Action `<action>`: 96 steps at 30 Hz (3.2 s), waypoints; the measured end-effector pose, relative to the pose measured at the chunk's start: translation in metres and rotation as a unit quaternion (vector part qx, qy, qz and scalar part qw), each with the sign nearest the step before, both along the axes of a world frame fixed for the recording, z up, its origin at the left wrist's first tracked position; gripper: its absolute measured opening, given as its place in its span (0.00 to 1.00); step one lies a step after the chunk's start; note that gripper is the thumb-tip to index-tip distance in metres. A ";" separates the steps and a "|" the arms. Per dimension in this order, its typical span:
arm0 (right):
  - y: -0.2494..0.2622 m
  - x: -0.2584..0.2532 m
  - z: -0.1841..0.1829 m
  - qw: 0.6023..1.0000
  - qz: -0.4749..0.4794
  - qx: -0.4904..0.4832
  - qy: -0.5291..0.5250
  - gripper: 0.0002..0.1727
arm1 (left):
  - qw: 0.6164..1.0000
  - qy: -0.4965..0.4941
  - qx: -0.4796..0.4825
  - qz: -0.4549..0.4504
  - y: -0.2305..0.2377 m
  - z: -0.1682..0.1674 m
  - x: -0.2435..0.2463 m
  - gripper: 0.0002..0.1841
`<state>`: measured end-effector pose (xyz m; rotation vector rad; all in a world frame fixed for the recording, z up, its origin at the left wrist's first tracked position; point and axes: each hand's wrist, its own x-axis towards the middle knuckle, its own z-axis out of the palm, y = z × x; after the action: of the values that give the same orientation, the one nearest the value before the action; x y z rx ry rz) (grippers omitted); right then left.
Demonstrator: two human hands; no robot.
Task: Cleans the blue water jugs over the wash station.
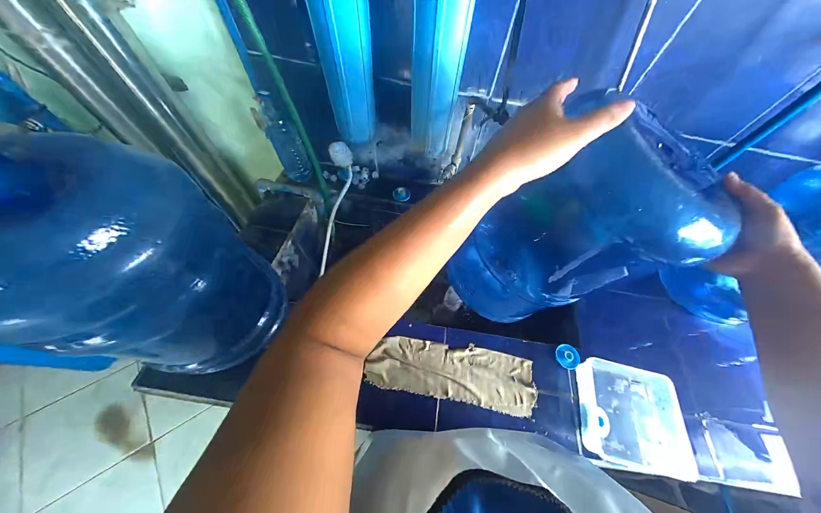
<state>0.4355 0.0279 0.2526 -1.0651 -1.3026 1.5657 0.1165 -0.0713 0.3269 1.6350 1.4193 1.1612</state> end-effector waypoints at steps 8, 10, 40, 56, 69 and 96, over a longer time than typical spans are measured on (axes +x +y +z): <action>-0.020 -0.038 0.041 0.999 0.005 0.009 -0.035 0.27 | 0.999 -0.025 0.022 -0.015 -0.021 0.022 -0.036 0.39; -0.022 -0.042 0.048 0.999 0.001 0.002 -0.038 0.27 | 0.999 -0.033 0.023 -0.018 -0.022 0.022 -0.041 0.39; 0.012 0.004 -0.007 0.988 0.124 0.003 -0.095 0.41 | 0.998 -0.034 -0.020 0.040 -0.014 -0.041 -0.002 0.37; -0.061 -0.016 -0.015 0.987 0.014 -0.019 -0.161 0.12 | 0.994 0.001 0.005 -0.106 -0.045 -0.258 -0.058 0.75; -0.081 -0.038 -0.014 0.989 0.053 0.102 -0.094 0.10 | 0.985 0.019 0.031 -0.169 -0.032 -0.257 -0.083 0.60; -0.053 -0.016 -0.020 0.990 0.059 0.044 -0.119 0.20 | 0.989 -0.081 0.020 -0.123 -0.032 -0.185 -0.064 0.38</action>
<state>0.4192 -0.0254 0.2323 -1.1632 -1.6063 1.4857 0.0520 -0.1032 0.1417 1.6491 1.0649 1.1567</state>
